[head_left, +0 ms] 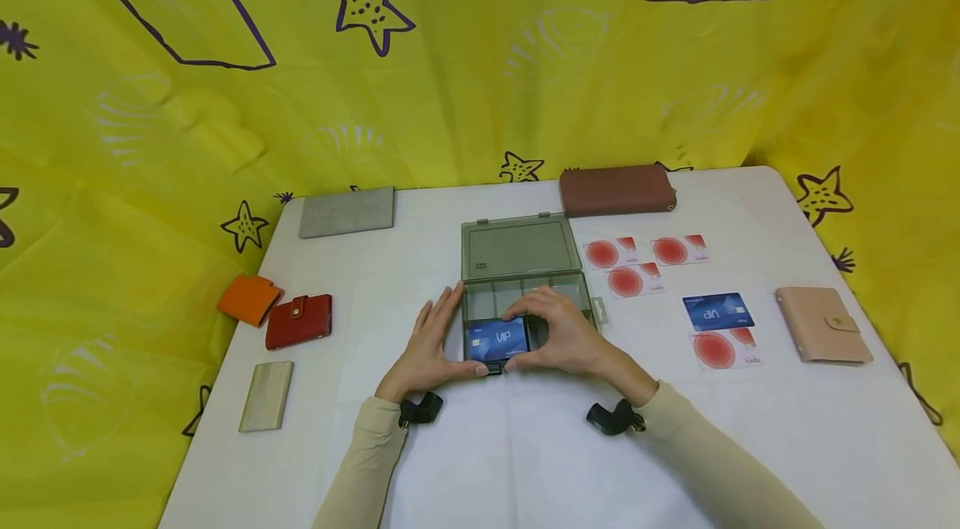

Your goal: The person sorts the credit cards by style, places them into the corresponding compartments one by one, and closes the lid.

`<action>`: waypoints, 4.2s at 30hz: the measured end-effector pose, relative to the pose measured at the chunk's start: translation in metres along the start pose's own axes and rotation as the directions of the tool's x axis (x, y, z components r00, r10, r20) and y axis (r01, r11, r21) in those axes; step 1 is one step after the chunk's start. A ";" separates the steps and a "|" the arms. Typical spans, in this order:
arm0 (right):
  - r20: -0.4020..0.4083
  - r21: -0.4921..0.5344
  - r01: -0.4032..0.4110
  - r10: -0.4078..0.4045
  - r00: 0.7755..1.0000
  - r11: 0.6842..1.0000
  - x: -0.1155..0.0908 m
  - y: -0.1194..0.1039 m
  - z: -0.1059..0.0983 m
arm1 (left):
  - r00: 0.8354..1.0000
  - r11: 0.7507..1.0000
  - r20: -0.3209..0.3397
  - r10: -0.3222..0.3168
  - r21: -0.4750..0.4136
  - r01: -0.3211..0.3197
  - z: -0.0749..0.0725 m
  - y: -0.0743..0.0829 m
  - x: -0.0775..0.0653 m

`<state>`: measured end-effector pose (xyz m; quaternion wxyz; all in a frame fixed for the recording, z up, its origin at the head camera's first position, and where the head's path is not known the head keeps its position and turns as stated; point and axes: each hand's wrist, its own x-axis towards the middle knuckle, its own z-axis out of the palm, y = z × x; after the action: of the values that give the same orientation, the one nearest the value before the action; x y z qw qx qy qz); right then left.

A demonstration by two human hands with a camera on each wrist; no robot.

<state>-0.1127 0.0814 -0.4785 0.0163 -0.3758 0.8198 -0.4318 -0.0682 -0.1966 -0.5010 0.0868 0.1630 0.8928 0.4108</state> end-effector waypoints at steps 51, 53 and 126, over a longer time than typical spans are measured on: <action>0.072 -0.352 -0.579 0.638 0.766 0.735 -0.134 0.105 -0.226 | 1.000 1.000 -0.020 -0.015 0.022 0.015 0.004 0.001 -0.001; 0.081 -0.353 -0.573 0.635 0.768 0.739 -0.133 0.106 -0.225 | 1.000 1.000 -0.020 -0.015 0.026 0.015 0.004 0.000 -0.001; 0.079 0.148 0.042 -0.054 0.995 0.988 -0.004 0.019 -0.031 | 1.000 0.999 -0.012 -0.025 0.025 0.025 0.002 0.003 -0.001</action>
<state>-0.1316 0.1121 -0.4740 0.0675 -0.4107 0.7754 -0.4748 -0.0661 -0.1939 -0.4996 0.0846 0.1505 0.9004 0.3994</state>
